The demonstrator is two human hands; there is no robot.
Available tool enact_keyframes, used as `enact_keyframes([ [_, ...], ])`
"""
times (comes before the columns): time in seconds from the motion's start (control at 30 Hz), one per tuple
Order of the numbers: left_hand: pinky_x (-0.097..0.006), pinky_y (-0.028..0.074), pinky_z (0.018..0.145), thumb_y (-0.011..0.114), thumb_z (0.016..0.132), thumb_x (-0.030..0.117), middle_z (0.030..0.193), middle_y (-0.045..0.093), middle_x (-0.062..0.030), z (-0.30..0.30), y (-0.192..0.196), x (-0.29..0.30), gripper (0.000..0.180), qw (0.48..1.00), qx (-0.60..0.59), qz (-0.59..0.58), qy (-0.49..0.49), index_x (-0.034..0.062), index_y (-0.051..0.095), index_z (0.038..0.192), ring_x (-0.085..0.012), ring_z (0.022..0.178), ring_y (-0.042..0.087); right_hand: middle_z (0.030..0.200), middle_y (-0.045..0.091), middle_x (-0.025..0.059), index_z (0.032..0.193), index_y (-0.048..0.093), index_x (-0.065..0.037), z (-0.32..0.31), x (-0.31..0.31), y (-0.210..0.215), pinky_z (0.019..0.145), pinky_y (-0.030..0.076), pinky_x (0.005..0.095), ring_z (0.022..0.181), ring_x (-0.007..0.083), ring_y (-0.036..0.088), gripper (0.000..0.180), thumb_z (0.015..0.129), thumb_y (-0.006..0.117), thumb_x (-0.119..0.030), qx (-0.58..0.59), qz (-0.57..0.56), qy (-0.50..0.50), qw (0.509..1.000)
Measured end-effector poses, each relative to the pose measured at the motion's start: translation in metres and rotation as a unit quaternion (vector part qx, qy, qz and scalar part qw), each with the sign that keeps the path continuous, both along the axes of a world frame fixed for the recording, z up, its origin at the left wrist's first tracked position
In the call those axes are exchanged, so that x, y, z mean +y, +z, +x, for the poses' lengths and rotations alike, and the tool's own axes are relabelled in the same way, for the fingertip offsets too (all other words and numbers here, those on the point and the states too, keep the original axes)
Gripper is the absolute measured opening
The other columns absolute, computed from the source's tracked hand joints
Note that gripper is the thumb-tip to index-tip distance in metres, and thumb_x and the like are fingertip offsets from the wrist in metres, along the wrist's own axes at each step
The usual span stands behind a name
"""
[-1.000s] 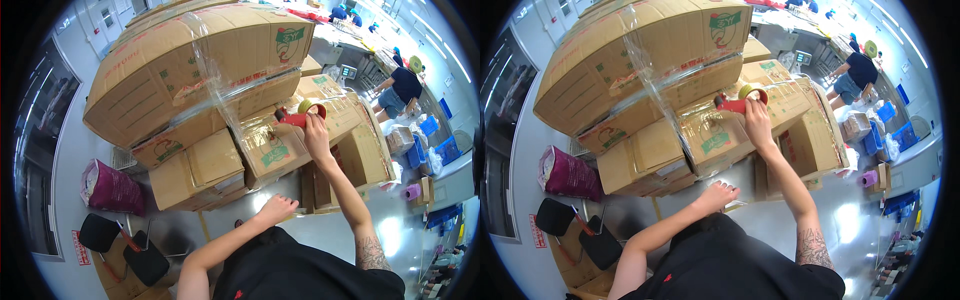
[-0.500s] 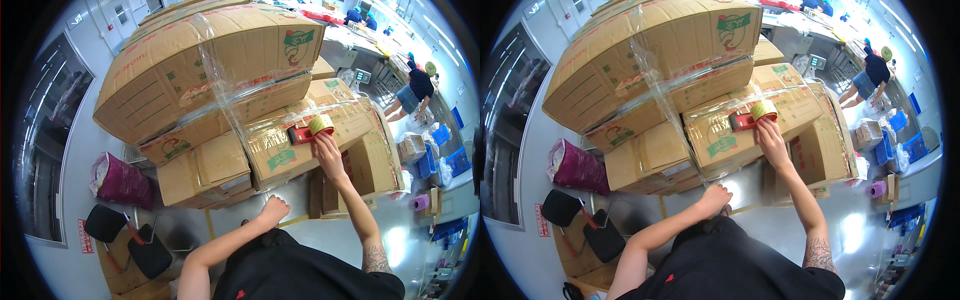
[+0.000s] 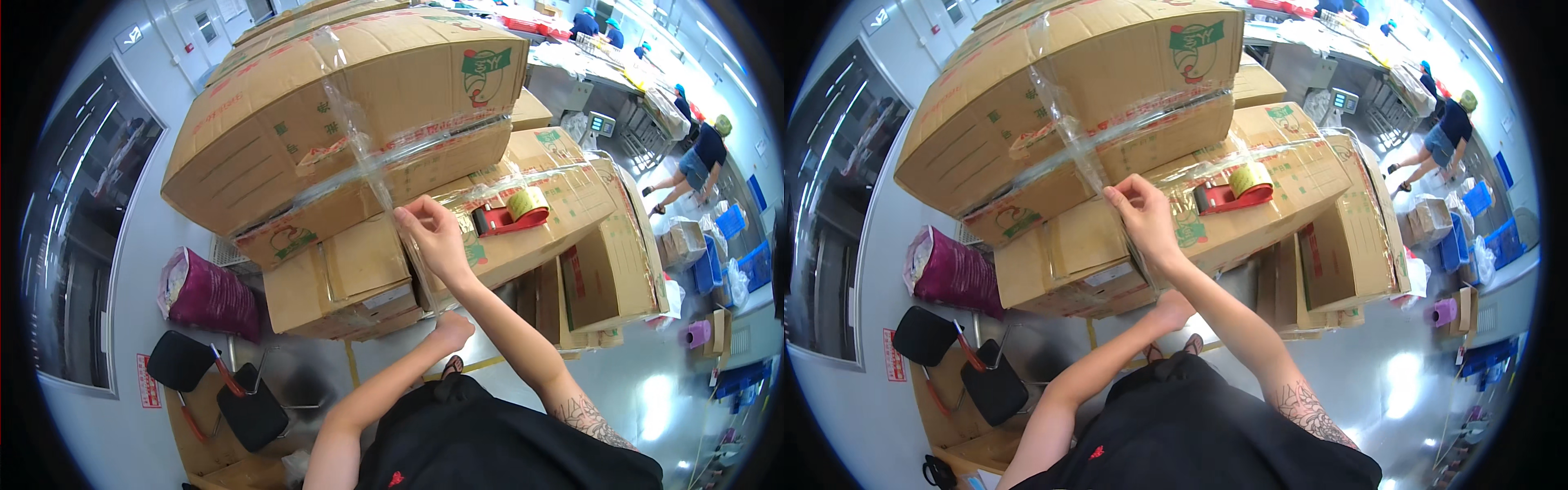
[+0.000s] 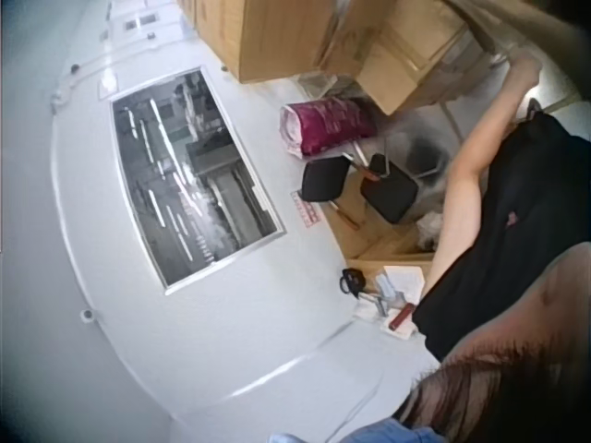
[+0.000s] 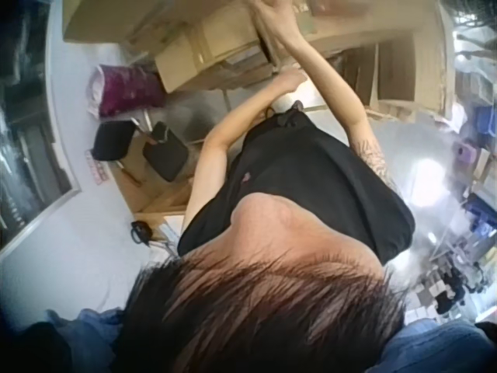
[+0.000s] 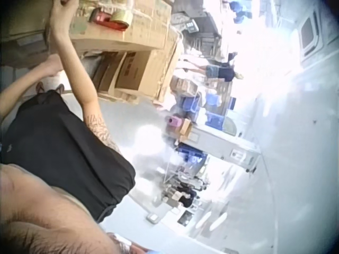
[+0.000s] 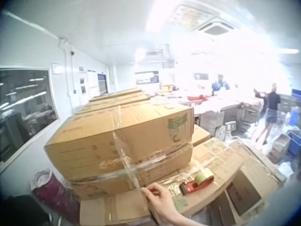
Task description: Taping and sealing large cardboard boxes using a tape dispenser in a workshop.
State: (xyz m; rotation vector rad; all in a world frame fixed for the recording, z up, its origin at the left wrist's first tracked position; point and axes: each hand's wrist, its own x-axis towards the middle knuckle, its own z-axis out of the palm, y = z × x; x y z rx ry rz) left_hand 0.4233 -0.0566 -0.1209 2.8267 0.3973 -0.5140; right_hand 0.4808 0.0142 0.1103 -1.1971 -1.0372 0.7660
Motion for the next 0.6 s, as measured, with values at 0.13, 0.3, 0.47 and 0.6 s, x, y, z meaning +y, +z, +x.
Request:
enact_keyframes([
  [0.13, -0.047, 0.056, 0.092, 0.063, 0.093, 0.013, 0.116, 0.075, -0.0195, 0.007, -0.041, -0.013, 0.028, 0.967, -0.221, -0.094, 0.079, 0.0039, 0.074, 0.117, -0.0342, 0.109, 0.073, 0.075, 0.064, 0.0028, 0.099, 0.06, 0.0, -0.013, -0.006, -0.003, 0.062, 0.048, 0.027, 0.065, 0.0083, 0.059, 0.024, 0.108, 0.065, -0.022, -0.032, 0.016, -0.035, 0.999],
  [0.3, -0.051, 0.057, 0.084, 0.064, 0.085, 0.012, 0.101, 0.075, -0.0222, 0.001, -0.068, -0.078, 0.021, 0.941, -0.013, -0.32, -0.112, 0.0082, 0.077, 0.1, -0.039, 0.098, 0.073, 0.067, 0.064, 0.0109, 0.102, 0.056, -0.001, -0.021, 0.007, -0.011, 0.056, 0.049, 0.0408, 0.058, 0.0286, 0.066, 0.02, 0.11, 0.06, -0.019, -0.163, 0.019, -0.152, 0.975],
  [0.47, -0.046, 0.055, 0.093, 0.059, 0.09, 0.008, 0.105, 0.071, -0.0225, -0.01, 0.034, -0.078, 0.022, 0.877, -0.178, -0.431, 0.115, 0.001, 0.068, 0.109, -0.0365, 0.104, 0.07, 0.076, 0.066, 0.0087, 0.105, 0.057, -0.001, -0.007, 0.01, -0.02, 0.057, 0.049, 0.0344, 0.065, 0.0185, 0.065, 0.019, 0.109, 0.063, -0.019, -0.098, 0.068, -0.071, 0.99],
  [0.6, -0.039, 0.056, 0.093, 0.055, 0.103, 0.013, 0.108, 0.072, -0.0154, -0.082, 0.186, -0.002, 0.021, 0.836, -0.251, -0.487, -0.029, -0.0002, 0.068, 0.111, -0.0275, 0.101, 0.07, 0.089, 0.063, 0.0015, 0.109, 0.06, -0.003, -0.002, -0.001, -0.028, 0.061, 0.049, 0.0239, 0.072, 0.007, 0.058, 0.018, 0.108, 0.065, -0.02, 0.159, 0.062, 0.075, 0.983],
])
